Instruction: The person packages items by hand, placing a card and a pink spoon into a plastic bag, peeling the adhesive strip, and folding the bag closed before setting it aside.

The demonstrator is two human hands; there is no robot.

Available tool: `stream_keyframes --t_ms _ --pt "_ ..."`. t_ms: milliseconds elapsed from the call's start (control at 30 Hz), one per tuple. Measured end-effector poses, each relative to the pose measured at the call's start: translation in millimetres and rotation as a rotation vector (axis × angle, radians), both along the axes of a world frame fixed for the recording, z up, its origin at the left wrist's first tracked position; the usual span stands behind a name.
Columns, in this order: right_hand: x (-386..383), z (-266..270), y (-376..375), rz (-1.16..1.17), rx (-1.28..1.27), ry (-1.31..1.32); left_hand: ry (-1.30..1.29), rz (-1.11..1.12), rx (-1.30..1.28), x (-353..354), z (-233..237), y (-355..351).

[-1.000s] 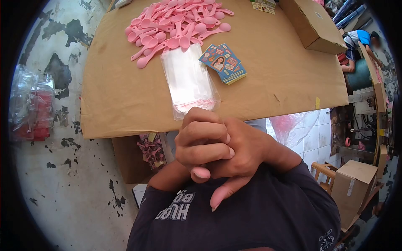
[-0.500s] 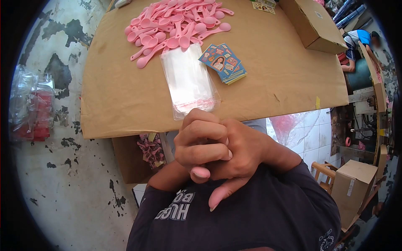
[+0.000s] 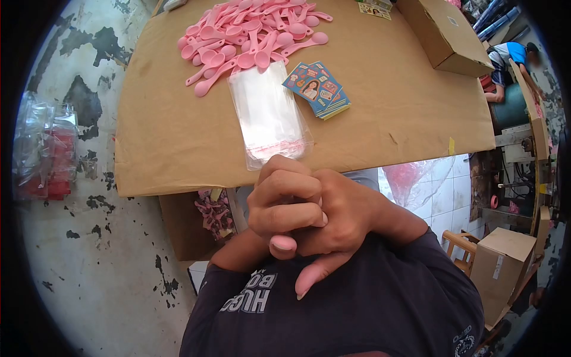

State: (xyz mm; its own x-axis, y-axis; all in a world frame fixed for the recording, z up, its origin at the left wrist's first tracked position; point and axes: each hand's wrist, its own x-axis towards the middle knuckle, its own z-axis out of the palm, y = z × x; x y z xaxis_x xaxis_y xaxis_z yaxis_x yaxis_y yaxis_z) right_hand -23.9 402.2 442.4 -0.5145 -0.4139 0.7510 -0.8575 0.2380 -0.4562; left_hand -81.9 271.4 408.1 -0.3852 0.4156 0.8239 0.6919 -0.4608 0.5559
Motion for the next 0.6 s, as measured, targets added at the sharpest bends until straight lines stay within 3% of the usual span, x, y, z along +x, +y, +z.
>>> stream_keyframes --t_ms 600 --pt "1.1 5.1 6.0 -0.047 0.108 -0.055 -0.040 -0.041 0.062 -1.5 -0.9 9.2"
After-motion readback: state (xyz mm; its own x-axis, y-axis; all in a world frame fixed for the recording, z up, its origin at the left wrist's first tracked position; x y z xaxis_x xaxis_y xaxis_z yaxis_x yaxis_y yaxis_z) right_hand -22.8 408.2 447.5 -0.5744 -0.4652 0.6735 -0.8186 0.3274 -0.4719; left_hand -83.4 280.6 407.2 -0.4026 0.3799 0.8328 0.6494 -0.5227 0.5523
